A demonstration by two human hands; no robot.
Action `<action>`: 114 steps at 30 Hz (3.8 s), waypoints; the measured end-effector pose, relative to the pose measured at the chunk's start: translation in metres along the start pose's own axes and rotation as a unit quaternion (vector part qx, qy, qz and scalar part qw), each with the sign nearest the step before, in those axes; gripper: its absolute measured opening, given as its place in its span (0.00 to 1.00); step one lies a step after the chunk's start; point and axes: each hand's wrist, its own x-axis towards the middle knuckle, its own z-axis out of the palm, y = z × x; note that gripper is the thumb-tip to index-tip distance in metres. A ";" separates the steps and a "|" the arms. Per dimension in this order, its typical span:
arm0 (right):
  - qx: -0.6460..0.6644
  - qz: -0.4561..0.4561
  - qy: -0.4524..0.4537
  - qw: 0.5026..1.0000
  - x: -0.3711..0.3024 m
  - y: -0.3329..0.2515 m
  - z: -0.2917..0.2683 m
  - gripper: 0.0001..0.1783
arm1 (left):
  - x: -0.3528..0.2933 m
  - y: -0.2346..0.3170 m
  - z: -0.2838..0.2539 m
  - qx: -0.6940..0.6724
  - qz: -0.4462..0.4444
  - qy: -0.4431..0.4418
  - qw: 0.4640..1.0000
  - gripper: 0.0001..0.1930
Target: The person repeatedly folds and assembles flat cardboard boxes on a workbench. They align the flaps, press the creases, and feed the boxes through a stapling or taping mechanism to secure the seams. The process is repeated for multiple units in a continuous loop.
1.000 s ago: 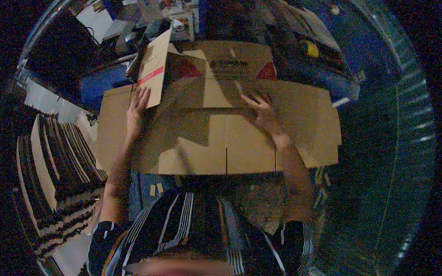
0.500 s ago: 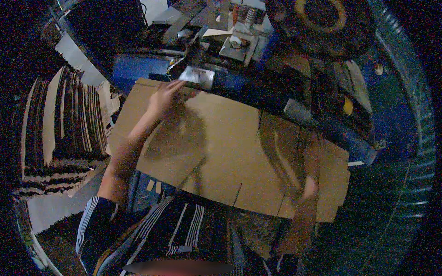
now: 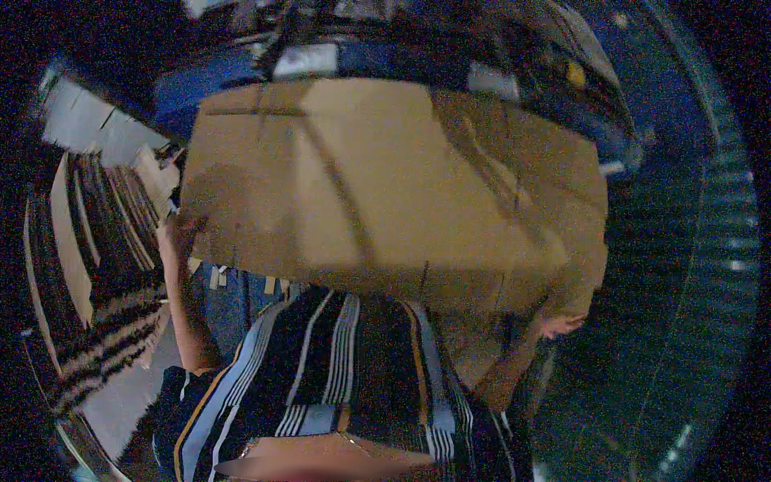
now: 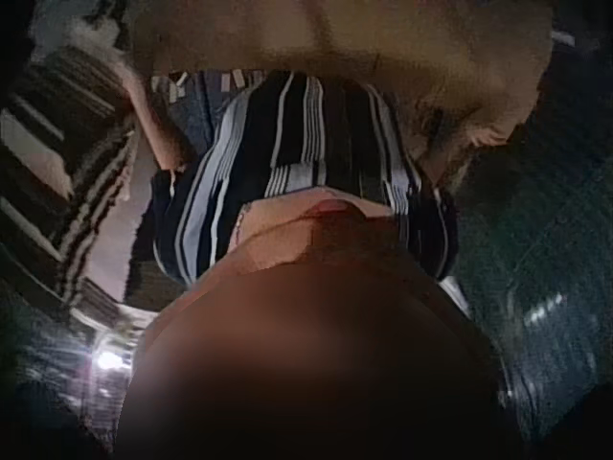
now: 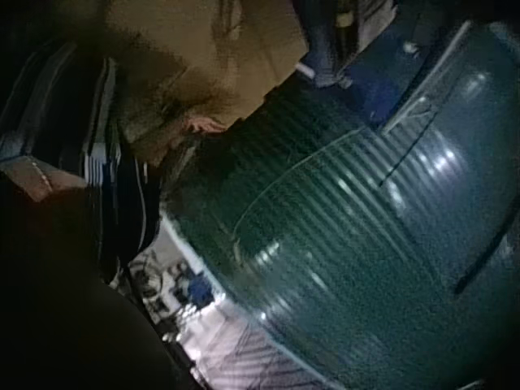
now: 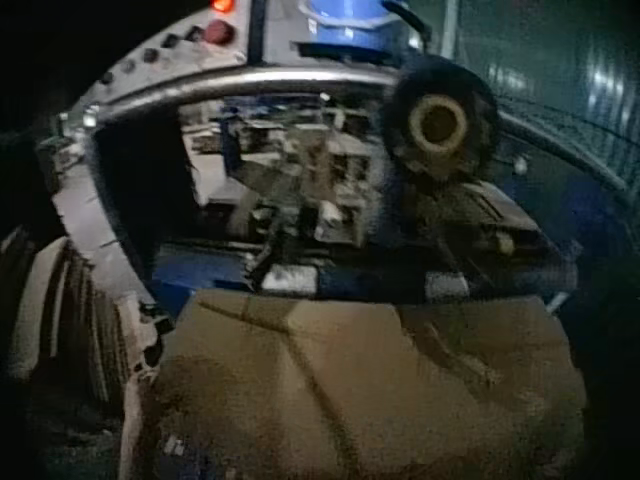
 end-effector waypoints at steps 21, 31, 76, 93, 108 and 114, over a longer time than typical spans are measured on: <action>0.267 -0.684 -0.179 0.655 -0.102 -0.215 -0.053 0.31 | -0.026 0.145 0.075 -0.177 0.440 0.104 0.874 0.25; 0.312 -0.674 -0.250 0.621 -0.064 -0.350 0.015 0.33 | 0.087 0.229 0.077 -0.178 0.426 0.100 0.881 0.25; 0.264 -0.694 -0.229 0.630 -0.100 -0.176 -0.097 0.33 | -0.043 0.118 0.066 -0.250 0.395 0.074 0.881 0.37; 0.440 -0.568 -0.302 0.627 -0.063 -0.470 0.082 0.31 | 0.212 0.275 0.080 -0.066 0.418 0.160 0.892 0.29; 0.150 -0.502 -0.347 0.778 -0.041 -0.178 -0.009 0.31 | 0.019 0.004 0.057 0.051 0.054 0.199 0.977 0.27; 0.198 -0.432 -0.058 0.878 -0.033 -0.097 0.026 0.29 | 0.018 -0.030 0.050 -0.031 -0.022 0.001 0.999 0.30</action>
